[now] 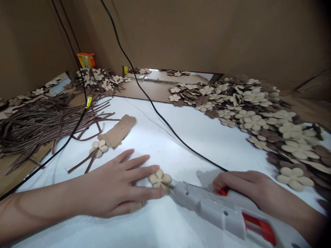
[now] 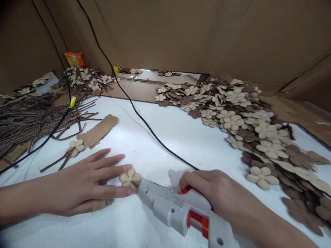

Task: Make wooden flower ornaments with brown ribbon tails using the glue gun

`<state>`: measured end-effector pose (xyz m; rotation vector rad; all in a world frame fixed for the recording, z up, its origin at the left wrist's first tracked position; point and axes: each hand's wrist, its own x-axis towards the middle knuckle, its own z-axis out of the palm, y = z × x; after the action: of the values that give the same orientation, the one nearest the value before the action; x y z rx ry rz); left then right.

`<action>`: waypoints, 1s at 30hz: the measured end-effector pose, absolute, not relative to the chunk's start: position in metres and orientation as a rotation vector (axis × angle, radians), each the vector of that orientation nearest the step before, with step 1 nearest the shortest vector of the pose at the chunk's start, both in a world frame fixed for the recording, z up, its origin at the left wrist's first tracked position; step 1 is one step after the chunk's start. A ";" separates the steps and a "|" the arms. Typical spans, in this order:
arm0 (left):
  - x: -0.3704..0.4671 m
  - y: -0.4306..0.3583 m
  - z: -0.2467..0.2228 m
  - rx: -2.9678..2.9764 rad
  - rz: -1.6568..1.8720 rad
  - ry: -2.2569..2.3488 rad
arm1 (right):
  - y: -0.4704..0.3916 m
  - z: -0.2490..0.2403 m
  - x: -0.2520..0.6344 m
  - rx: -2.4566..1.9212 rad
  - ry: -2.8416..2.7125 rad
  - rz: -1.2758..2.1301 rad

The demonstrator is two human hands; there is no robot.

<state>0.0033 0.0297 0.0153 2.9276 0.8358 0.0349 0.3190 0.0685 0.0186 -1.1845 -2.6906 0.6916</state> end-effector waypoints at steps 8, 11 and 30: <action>0.004 0.029 0.016 2.936 0.022 0.838 | 0.069 0.017 0.319 -1.159 -2.725 0.649; 0.004 0.029 0.017 2.935 0.036 0.844 | 0.069 0.017 0.319 -1.151 -2.720 0.640; 0.004 0.028 0.015 2.985 -0.017 0.841 | 0.070 0.024 0.321 -1.128 -2.876 0.711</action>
<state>0.0038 0.0284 0.0149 2.9850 0.8415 -0.0170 0.3212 0.0697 0.0240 -1.1277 -2.8755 0.7111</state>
